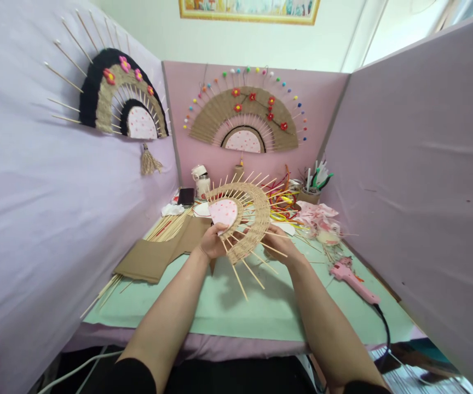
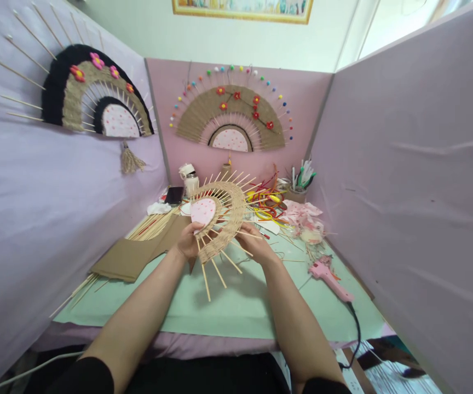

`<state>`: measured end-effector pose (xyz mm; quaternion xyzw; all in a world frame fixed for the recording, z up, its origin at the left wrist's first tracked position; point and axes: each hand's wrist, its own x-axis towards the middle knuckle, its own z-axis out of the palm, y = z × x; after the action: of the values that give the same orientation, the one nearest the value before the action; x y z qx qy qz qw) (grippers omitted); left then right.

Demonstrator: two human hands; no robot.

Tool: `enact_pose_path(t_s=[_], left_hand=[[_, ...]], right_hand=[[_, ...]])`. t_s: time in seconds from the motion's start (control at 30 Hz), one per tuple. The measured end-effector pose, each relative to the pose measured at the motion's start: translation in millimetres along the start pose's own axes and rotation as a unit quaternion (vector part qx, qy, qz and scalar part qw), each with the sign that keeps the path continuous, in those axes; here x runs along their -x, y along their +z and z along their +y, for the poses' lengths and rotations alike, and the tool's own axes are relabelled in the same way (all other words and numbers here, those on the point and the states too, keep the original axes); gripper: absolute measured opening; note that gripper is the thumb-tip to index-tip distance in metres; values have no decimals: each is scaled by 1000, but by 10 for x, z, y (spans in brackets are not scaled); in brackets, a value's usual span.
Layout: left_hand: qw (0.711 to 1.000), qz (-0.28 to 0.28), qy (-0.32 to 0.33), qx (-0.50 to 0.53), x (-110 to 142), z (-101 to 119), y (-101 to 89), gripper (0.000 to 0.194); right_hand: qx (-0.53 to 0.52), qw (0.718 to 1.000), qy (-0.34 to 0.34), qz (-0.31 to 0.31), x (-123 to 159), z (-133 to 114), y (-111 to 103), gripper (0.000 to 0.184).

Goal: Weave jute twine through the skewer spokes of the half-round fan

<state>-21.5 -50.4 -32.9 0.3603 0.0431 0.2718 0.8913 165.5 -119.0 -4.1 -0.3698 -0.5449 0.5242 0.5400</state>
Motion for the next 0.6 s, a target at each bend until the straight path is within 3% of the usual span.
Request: enact_pose_path(t_s=[0.17,0.33,0.6], left_hand=[[998,-19,-36,-38,9,3,-67,56],[997,-27,-49,-60,39,36,-83,56],[998,-6,-31,-60,51,84,-87,56]], right_hand=[[-137,987,6,84,-47,59,-296,11],[-229,972,43,29,-12,25,-482,18],[-263,962,68,13,12,16,-501,16]])
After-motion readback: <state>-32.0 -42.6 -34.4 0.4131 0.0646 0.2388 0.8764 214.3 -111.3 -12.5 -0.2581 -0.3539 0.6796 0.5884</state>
